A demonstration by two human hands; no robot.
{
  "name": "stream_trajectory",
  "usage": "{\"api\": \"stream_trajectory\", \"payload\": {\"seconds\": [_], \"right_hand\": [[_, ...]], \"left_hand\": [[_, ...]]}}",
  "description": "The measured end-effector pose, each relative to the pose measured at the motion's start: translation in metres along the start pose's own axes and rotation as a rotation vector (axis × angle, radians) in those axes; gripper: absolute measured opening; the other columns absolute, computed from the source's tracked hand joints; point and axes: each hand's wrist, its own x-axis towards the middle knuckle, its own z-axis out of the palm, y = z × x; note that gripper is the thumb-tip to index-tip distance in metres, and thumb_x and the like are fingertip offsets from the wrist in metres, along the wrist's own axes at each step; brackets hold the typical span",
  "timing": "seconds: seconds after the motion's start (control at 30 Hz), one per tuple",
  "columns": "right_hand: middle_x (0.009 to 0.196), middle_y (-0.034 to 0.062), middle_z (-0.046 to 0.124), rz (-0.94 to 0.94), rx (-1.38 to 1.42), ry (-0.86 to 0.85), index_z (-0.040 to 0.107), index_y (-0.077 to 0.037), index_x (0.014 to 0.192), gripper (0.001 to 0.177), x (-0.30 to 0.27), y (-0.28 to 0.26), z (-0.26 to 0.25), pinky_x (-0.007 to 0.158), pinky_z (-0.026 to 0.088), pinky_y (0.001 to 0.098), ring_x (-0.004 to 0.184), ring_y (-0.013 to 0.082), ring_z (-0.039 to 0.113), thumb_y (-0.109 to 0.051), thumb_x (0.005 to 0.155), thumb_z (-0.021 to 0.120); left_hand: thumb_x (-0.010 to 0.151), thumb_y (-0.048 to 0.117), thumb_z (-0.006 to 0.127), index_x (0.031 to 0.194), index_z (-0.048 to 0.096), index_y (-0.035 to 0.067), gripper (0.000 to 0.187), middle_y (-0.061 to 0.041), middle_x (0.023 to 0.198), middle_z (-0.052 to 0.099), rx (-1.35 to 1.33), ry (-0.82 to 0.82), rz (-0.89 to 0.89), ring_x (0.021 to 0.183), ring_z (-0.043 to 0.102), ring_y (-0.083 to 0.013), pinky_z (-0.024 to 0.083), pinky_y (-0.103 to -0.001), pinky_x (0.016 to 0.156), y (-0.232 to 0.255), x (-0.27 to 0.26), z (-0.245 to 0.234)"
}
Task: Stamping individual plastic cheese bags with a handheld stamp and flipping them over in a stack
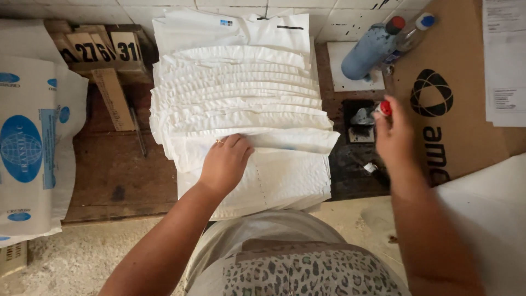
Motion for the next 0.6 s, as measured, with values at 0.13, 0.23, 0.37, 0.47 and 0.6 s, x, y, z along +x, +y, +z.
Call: {"api": "stream_trajectory", "payload": {"seconds": [0.13,0.23,0.37,0.47,0.6], "right_hand": [[0.12,0.0304,0.065,0.009,-0.028,0.008,0.061,0.0,0.143,0.041,-0.009,0.001,0.004,0.095,0.053,0.0516,0.111,0.0489,0.064,-0.007,0.104,0.073],[0.12,0.0298,0.066,0.041,-0.026,-0.028,0.061,0.001,0.143,0.041,-0.004,-0.001,0.005,0.096,0.052,0.0526,0.112,0.0482,0.064,-0.009,0.105,0.073],[0.125,0.0312,0.062,0.191,0.108,0.015,0.058,-0.001,0.145,0.04,0.008,-0.007,-0.012,0.101,0.047,0.0551,0.118,0.047,0.06,-0.007,0.108,0.07],[0.134,0.0332,0.05,0.27,0.301,0.061,0.047,0.0,0.151,0.043,-0.003,-0.058,-0.022,0.081,0.061,0.0472,0.111,0.0456,0.059,-0.016,0.114,0.059],[0.125,0.0258,0.062,0.188,0.369,-0.011,0.056,0.001,0.144,0.044,-0.03,-0.117,0.016,0.086,0.058,0.0451,0.109,0.0368,0.064,-0.01,0.103,0.068]], "left_hand": [[0.095,0.031,0.067,0.092,0.069,0.022,0.01,-0.001,0.093,0.064,0.045,0.141,-0.01,0.08,0.072,-0.0297,0.058,-0.042,0.068,-0.001,0.011,-0.004],[0.096,0.039,0.068,0.089,0.069,0.023,0.017,0.0,0.089,0.064,0.109,0.195,-0.039,0.083,0.072,-0.029,0.059,-0.043,0.074,-0.013,0.021,0.004],[0.102,0.043,0.057,0.101,0.068,0.029,0.018,-0.001,0.072,0.067,0.096,-0.016,-0.22,0.064,0.074,-0.0327,0.059,-0.046,0.059,-0.001,0.035,-0.025],[0.108,0.042,0.043,0.106,0.056,0.024,0.023,-0.009,0.07,0.071,0.005,-0.231,-0.406,0.067,0.075,-0.0381,0.058,-0.049,0.064,0.001,0.05,-0.031],[0.109,0.037,0.039,0.111,0.048,0.02,0.019,-0.014,0.073,0.071,-0.133,-0.194,-0.489,0.071,0.074,-0.0428,0.057,-0.054,0.068,-0.007,0.069,-0.025]]}}
